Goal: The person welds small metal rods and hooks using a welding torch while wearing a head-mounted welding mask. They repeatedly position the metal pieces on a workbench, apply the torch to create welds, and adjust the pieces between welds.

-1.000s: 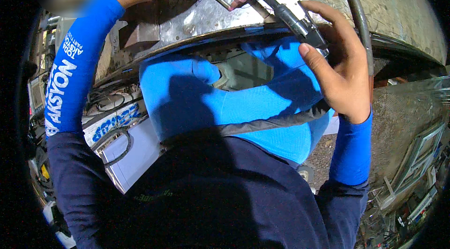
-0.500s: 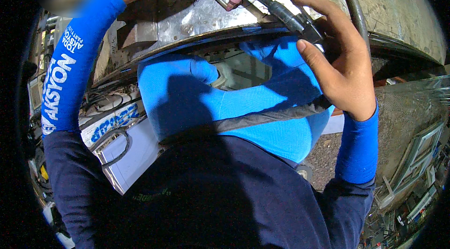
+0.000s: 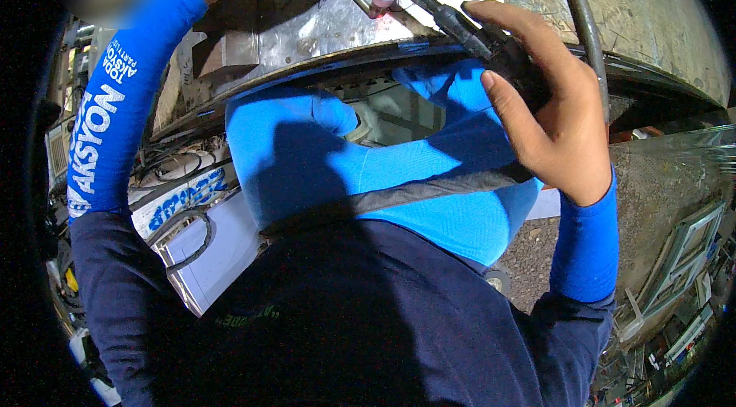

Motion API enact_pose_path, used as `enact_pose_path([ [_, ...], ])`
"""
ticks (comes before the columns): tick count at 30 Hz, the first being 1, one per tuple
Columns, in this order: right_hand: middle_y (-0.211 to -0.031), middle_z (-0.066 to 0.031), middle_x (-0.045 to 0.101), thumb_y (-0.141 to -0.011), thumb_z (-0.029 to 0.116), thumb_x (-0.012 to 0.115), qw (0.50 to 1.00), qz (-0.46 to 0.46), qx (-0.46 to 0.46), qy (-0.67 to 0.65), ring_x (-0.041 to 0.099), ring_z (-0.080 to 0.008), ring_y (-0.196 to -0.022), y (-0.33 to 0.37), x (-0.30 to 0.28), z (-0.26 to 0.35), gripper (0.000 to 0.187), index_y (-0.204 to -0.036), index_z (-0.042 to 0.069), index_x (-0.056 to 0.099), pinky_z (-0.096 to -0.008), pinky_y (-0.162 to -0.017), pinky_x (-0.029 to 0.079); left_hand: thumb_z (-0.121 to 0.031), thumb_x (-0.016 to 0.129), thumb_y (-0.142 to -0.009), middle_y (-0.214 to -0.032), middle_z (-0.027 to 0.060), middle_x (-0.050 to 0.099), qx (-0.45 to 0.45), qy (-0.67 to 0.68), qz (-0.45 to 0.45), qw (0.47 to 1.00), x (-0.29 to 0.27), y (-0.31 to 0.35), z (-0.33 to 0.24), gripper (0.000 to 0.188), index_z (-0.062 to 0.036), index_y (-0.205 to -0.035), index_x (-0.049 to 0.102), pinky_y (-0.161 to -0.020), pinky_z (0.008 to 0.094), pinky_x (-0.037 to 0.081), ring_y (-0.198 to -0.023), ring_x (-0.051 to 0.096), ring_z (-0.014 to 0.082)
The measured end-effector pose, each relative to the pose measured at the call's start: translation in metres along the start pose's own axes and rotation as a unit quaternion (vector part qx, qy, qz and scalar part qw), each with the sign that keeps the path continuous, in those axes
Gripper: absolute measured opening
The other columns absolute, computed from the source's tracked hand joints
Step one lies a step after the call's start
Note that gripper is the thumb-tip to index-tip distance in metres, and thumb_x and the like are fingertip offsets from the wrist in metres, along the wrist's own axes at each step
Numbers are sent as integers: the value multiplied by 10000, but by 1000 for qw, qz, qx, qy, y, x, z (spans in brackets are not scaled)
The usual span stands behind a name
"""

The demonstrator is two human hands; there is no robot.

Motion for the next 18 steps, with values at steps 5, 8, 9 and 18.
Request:
enact_pose_path([
  [5,-1370,-162,673,-918,-78,646,1000,-30,-5,-2,610,-224,-1318,3,5,3,530,-1442,-18,598,-344,-1144,433,-145,708,-824,-914,112,625,2,2,4,1000,-1,0,1,138,-42,-755,647,-931,436,507,-1030,566,325],
  [8,-1363,-168,674,-915,-79,650,998,-49,4,-27,619,-225,-1310,4,7,0,534,-1444,-27,590,-346,-1140,439,-147,706,-825,-918,115,625,-3,0,8,1000,-1,1,0,139,-43,-754,646,-934,435,507,-1033,567,325],
  [9,-1369,-167,670,-916,-76,653,999,-48,0,-25,618,-225,-1311,4,8,0,537,-1446,-29,586,-346,-1141,439,-147,707,-824,-917,115,625,-7,-2,12,1000,-3,3,-1,142,-44,-751,642,-935,435,507,-1034,567,326],
  [18,-1364,-135,664,-926,-47,671,999,-50,6,-15,628,-204,-1233,12,10,-9,563,-1476,-1,562,-328,-1081,463,-185,729,-849,-1014,87,669,-70,20,9,997,3,6,-2,155,-82,-959,763,-963,455,475,-1066,578,317],
])
Point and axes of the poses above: each hand's wrist, its own y-axis away from the middle knuckle, its own x-axis out of the palm, z = x × y, the point moved 2 cm from there along -y, towards the middle knuckle
